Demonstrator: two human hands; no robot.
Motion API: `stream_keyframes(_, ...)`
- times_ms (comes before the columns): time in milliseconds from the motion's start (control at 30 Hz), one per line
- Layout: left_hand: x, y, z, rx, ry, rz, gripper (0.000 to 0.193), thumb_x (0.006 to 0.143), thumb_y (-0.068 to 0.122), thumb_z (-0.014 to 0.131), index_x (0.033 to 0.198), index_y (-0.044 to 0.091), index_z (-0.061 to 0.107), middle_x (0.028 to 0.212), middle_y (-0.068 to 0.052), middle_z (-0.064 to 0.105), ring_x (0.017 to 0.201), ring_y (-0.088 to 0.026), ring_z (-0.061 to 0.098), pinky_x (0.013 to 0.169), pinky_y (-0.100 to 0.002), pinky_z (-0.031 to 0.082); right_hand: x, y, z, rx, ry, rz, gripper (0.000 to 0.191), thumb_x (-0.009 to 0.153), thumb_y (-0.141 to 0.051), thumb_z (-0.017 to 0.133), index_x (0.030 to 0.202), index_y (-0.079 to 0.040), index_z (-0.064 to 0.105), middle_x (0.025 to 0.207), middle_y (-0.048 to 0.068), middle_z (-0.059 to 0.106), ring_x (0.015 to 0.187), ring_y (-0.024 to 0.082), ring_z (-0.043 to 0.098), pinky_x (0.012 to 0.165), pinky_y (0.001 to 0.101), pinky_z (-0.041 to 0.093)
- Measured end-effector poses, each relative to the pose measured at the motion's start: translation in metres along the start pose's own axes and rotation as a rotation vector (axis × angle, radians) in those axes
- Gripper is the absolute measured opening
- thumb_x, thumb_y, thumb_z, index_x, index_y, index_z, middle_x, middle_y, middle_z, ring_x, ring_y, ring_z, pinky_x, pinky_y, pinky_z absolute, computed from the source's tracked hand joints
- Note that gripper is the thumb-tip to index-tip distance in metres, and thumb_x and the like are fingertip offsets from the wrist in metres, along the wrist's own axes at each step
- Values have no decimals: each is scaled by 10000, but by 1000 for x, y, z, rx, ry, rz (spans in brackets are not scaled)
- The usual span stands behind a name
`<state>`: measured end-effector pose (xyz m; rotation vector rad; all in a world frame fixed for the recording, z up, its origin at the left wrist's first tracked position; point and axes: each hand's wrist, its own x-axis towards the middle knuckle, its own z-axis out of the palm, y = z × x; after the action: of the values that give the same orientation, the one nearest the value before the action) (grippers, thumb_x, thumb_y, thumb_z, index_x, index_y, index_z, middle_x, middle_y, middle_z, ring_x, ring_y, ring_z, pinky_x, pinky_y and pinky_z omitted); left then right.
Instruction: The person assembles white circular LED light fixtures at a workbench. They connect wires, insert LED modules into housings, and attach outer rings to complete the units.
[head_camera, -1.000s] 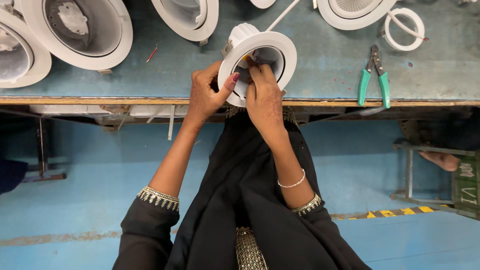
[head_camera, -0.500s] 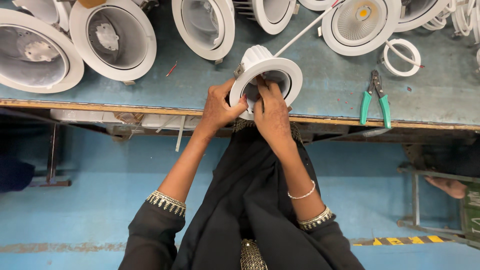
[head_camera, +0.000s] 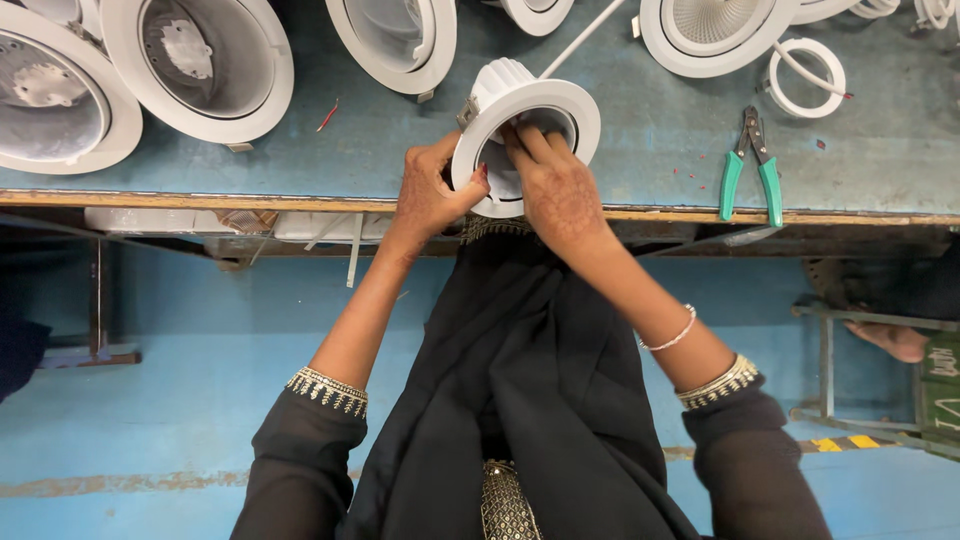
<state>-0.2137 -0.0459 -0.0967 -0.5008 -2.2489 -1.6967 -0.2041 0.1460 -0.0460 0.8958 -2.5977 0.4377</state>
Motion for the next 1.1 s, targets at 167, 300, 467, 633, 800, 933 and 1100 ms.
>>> stream_keyframes(167,0,1,1,-17,16,-7,230,832,129,708,1007,-18,682,668,-87,632,563,-128,569,600,-305,473,-8,-3,-9,59,-9,-48,410,824,55,649,1233,42,644,1176,138,629,1056,328,623,896,417,538)
stream_keyframes(300,0,0,1,-19,9,3,243,838,128,708,1031,-17,685,676,-83,649,569,-128,586,616,-301,484,-19,-12,-6,268,159,107,186,932,30,694,1101,11,619,1094,140,628,975,318,652,850,399,540)
stream_keyframes(467,0,1,1,-20,-3,2,257,847,134,716,1056,-12,692,687,-70,667,583,-126,627,619,-291,490,-24,-14,-1,422,281,253,191,922,102,672,911,16,502,1081,151,658,891,308,648,782,374,524)
stream_keyframes(633,-2,2,1,-40,4,18,316,856,129,711,1133,-22,697,718,-76,679,602,-140,624,626,-287,487,-22,-17,5,566,304,282,136,931,77,639,1000,43,527,1065,154,641,932,271,689,828,358,562)
stream_keyframes(800,-1,-1,1,-6,2,28,294,852,136,728,1102,-17,702,714,-84,675,596,-139,622,623,-287,476,-21,-16,7,557,284,323,99,958,3,713,971,25,618,974,129,697,876,256,712,780,352,568)
stream_keyframes(933,-1,-5,2,9,-1,31,284,853,137,733,1089,-17,702,706,-86,663,584,-141,605,616,-285,468,-19,-13,6,449,286,230,124,968,-9,723,957,24,604,1005,148,694,901,321,671,803,403,534)
stream_keyframes(1100,-3,-7,3,-9,21,47,228,891,145,740,1042,-14,676,720,-79,667,613,-112,618,611,-271,470,-17,-14,9,411,258,209,103,975,39,681,980,37,578,982,166,638,907,377,624,806,442,496)
